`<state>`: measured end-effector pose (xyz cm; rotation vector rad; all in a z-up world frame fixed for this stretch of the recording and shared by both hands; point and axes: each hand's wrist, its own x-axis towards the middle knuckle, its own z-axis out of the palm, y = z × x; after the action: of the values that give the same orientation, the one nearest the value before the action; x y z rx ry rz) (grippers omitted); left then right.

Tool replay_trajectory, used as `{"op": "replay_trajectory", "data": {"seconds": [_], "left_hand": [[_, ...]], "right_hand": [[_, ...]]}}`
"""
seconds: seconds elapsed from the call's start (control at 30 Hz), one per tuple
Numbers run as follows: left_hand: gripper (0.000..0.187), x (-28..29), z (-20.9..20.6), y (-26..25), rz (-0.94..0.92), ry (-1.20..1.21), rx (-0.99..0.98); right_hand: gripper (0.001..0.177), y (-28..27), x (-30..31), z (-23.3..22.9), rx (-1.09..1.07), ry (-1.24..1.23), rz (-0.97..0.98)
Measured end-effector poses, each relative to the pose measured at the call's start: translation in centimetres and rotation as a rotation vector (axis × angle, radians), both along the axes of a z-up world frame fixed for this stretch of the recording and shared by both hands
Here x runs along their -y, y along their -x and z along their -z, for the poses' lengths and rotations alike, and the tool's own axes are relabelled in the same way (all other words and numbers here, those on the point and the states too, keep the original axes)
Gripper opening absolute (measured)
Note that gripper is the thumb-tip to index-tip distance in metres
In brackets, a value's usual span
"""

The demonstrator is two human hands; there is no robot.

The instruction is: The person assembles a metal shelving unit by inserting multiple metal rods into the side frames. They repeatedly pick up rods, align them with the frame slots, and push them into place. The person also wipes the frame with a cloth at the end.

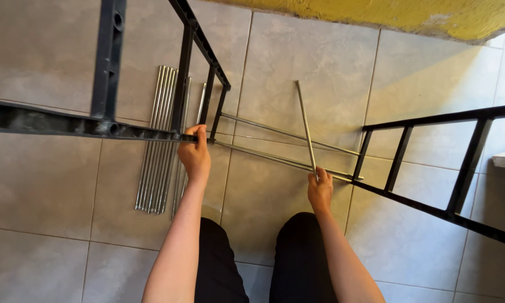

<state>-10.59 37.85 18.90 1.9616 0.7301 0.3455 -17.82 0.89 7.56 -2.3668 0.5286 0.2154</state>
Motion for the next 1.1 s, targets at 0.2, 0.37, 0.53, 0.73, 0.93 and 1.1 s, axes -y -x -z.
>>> {"op": "replay_trajectory", "data": {"seconds": [0.2, 0.37, 0.53, 0.73, 0.93, 1.1], "left_hand": [[0.018, 0.2, 1.0, -2.0, 0.038, -0.032, 0.087], [0.017, 0.3, 1.5, -5.3, 0.079, -0.055, 0.123], [0.016, 0.8, 1.8, -8.6, 0.051, -0.039, 0.115], [0.015, 1.9, 2.1, -9.7, -0.015, 0.009, 0.047], [0.026, 2.7, 3.5, -8.2, 0.041, 0.044, 0.246], [0.041, 2.9, 5.2, -7.1, 0.028, 0.166, 0.334]], "right_hand": [[0.028, -1.7, 0.4, 2.6, 0.016, -0.023, -0.014], [0.025, -6.1, 0.3, 3.6, 0.077, -0.028, -0.050], [0.027, -9.4, -0.7, 4.7, 0.063, -0.035, -0.033], [0.026, -10.4, -5.2, 5.6, 0.015, -0.244, 0.096], [0.036, -11.2, -10.3, 5.5, -0.066, -0.760, 0.289], [0.035, -11.1, -14.2, 4.3, -0.122, -0.838, 0.319]]}}
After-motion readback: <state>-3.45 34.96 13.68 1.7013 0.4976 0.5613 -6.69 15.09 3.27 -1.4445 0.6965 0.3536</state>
